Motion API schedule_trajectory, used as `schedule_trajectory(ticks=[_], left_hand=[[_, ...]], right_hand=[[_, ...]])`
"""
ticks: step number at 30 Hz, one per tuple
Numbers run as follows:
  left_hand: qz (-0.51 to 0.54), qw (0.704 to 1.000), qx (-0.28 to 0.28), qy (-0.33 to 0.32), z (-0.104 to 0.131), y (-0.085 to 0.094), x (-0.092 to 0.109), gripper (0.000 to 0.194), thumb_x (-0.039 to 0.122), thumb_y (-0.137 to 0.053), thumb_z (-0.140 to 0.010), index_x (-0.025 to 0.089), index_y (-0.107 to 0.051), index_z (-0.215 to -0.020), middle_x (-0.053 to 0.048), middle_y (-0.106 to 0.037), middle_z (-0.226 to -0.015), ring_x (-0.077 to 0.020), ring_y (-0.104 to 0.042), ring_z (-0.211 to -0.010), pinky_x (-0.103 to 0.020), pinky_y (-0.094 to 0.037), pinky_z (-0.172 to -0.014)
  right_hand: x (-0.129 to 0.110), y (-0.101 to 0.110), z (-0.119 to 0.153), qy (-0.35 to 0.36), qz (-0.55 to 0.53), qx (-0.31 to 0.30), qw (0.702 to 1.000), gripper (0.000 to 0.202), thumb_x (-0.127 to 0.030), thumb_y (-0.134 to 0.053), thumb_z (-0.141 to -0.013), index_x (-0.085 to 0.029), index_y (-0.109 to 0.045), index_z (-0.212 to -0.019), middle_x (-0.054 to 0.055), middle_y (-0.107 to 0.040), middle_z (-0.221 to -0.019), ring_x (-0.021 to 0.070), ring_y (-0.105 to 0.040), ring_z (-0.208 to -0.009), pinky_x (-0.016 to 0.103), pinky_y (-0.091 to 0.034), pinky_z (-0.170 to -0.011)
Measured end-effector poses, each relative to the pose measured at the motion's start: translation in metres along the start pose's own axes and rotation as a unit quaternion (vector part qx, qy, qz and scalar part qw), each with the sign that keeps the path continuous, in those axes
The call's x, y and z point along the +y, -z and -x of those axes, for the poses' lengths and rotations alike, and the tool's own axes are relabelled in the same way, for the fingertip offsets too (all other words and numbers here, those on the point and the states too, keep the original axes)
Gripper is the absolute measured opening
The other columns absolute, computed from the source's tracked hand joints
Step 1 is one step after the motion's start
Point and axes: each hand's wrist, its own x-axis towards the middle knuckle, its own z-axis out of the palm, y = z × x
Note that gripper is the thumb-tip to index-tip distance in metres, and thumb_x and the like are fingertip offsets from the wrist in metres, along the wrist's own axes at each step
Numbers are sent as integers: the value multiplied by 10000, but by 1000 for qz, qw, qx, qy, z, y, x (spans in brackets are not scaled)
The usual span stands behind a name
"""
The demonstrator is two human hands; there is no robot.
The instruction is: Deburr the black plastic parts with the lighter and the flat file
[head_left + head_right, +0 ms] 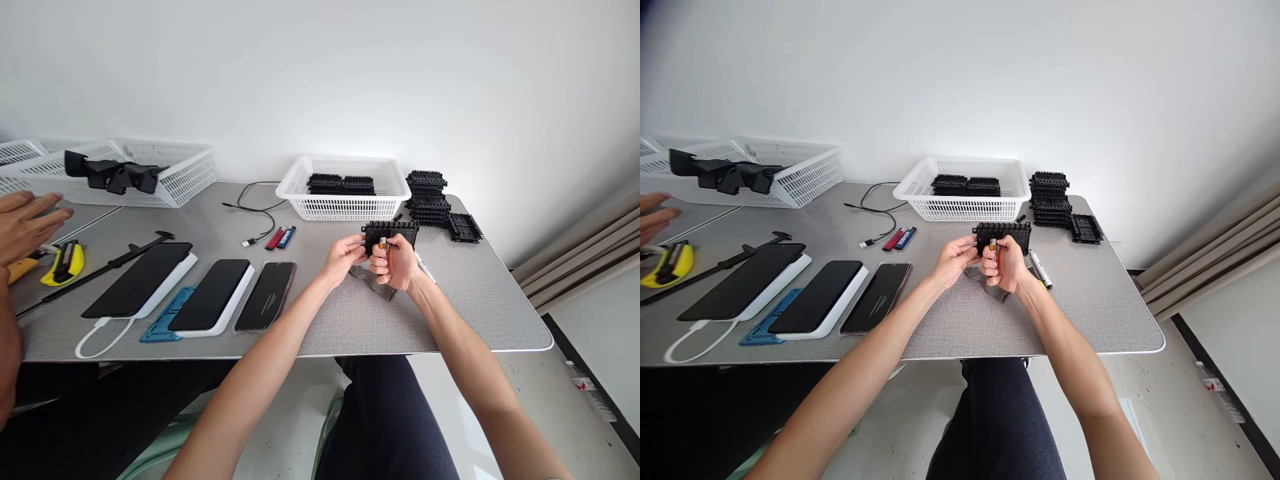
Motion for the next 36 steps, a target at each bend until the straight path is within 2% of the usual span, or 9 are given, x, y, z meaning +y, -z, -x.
schedule_trajectory(ticks=[13, 25, 30, 36], left_hand=[[10, 1000, 22, -6, -2, 3, 3, 599, 447, -901, -593, 147, -702, -1071, -122, -763, -1018, -260, -729, -942, -475, -551, -959], [9, 999, 24, -21, -5, 9, 2, 544, 397, -875, -647, 139, -692, -1091, -134, -755, -1056, -296, -713, -1021, -531, -530, -991], [15, 999, 26, -23, -5, 9, 1, 530, 384, -866, -659, 137, -690, -1094, -123, -755, -1027, -273, -721, -976, -511, -539, -977], [4, 999, 26, -22, -3, 2, -1, 514, 358, -832, -681, 135, -694, -1123, -78, -756, -892, -200, -716, -827, -404, -567, -888]], right_hand=[[-13, 10, 8, 32, -23, 29, 999, 253, -437, -350, -809, -244, -258, -674, -59, -202, -575, 107, -141, -482, 197, -104, -406], [-24, 21, 17, 88, -50, 50, 994, 256, -431, -326, -831, -240, -265, -671, -56, -220, -573, 106, -163, -482, 205, -116, -393], [-15, 16, 10, 86, -5, 24, 996, 376, -564, -334, -860, -234, -317, -681, -57, -246, -592, 98, -193, -485, 183, -127, -391], [9, -1, -6, 36, 52, -34, 997, 358, -504, -335, -898, -222, -356, -679, -52, -267, -589, 98, -193, -492, 163, -141, -394]])
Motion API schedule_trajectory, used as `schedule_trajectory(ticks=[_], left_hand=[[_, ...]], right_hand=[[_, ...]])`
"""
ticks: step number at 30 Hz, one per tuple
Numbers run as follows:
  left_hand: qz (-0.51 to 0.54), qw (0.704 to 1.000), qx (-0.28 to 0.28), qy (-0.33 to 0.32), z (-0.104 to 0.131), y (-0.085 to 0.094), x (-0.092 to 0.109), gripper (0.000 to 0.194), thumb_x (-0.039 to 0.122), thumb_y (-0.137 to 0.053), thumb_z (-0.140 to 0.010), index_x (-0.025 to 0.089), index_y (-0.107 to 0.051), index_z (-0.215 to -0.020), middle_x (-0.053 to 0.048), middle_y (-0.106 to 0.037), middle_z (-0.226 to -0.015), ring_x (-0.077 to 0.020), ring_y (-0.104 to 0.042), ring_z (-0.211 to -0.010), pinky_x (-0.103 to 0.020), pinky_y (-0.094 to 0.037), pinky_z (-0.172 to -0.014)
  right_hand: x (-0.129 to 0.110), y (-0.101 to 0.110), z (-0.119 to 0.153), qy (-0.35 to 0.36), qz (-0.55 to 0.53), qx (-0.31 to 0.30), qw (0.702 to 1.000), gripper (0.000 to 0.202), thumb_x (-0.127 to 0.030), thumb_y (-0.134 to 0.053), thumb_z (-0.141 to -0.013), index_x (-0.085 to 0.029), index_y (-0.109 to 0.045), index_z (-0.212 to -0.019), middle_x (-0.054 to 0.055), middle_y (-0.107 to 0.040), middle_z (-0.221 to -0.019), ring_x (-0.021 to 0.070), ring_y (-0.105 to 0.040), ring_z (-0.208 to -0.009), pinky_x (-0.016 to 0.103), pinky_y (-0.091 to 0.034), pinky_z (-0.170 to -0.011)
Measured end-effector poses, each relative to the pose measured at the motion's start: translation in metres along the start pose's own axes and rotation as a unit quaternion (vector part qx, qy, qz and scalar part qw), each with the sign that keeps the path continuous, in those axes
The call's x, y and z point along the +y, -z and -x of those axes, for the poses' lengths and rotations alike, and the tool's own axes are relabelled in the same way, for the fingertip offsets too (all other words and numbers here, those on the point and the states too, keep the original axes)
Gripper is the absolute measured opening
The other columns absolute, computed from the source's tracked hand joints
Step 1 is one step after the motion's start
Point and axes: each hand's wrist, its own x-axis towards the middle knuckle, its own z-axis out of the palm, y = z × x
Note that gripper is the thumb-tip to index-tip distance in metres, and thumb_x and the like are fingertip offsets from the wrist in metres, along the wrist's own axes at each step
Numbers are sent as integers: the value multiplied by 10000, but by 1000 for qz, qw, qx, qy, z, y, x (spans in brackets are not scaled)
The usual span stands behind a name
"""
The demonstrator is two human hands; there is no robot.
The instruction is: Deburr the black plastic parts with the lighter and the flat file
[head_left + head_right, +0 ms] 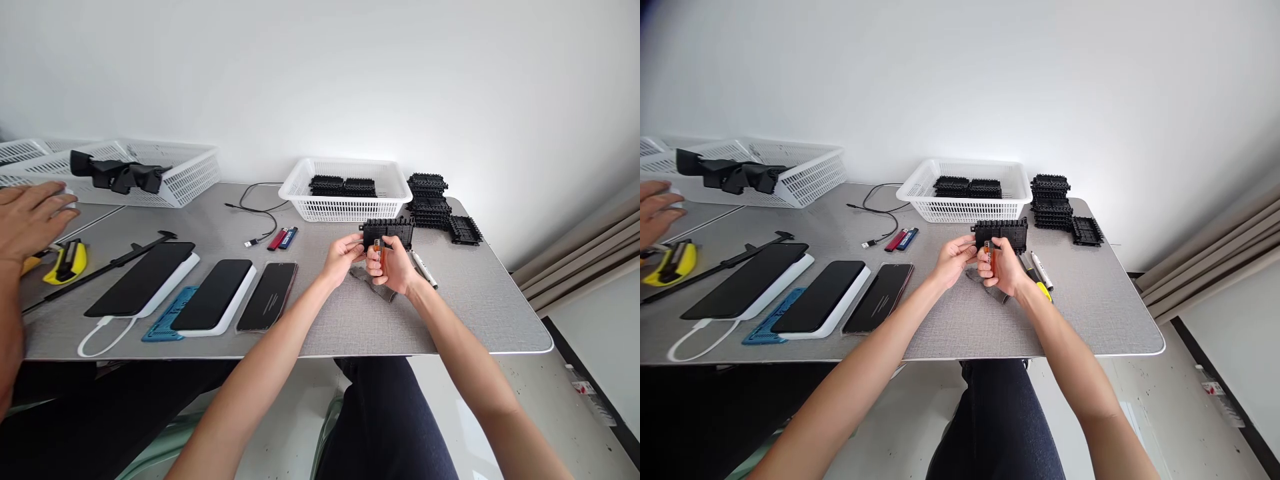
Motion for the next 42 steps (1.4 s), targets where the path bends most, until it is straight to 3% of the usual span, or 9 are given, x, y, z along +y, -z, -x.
schedule_trajectory(ticks=[4, 7, 13, 23, 31, 42], left_hand=[[-27, 1000, 9, 3, 1, -5, -3, 475, 300, -800, -681, 137, -713, -1119, -51, -743, -789, -170, -689, -742, -353, -580, -797], [-32, 999, 9, 0, 1, -6, -4, 449, 284, -788, -676, 146, -727, -1099, -63, -758, -832, -166, -683, -733, -343, -584, -766], [-34, 999, -11, -12, 3, -7, -4, 457, 311, -797, -695, 146, -724, -1114, -91, -768, -927, -201, -707, -862, -357, -577, -830], [-48, 999, -24, -6, 3, -5, -4, 507, 378, -804, -715, 134, -701, -1148, -112, -768, -964, -225, -713, -880, -392, -584, -842], [-27, 999, -24, -1, 2, -2, -5, 577, 432, -835, -687, 126, -685, -1152, -135, -755, -1055, -263, -710, -975, -454, -554, -938], [-4, 1000, 7, 3, 0, 2, 0, 631, 460, -880, -618, 128, -681, -1116, -137, -762, -1029, -272, -725, -967, -493, -556, -948]], right_hand=[[8, -4, -5, -3, 7, -7, 1000, 339, -490, -363, -893, -222, -355, -685, -51, -270, -598, 97, -187, -490, 160, -144, -388], [8, -3, -6, -5, 4, -6, 1000, 327, -470, -336, -891, -224, -343, -677, -50, -257, -595, 98, -175, -485, 165, -142, -385], [2, 0, -3, -17, -24, -2, 1000, 306, -469, -301, -860, -231, -314, -670, -53, -238, -589, 104, -171, -492, 171, -152, -393], [-5, -2, 0, -50, -14, 25, 998, 238, -402, -305, -829, -230, -310, -666, -50, -243, -568, 101, -169, -469, 183, -117, -395], [-11, 7, 4, -24, -56, 49, 997, 226, -413, -330, -817, -238, -292, -679, -56, -228, -558, 107, -167, -468, 188, -116, -398], [-24, 18, 14, 15, -82, 84, 993, 243, -426, -363, -807, -241, -271, -680, -55, -231, -563, 106, -164, -472, 199, -113, -404]])
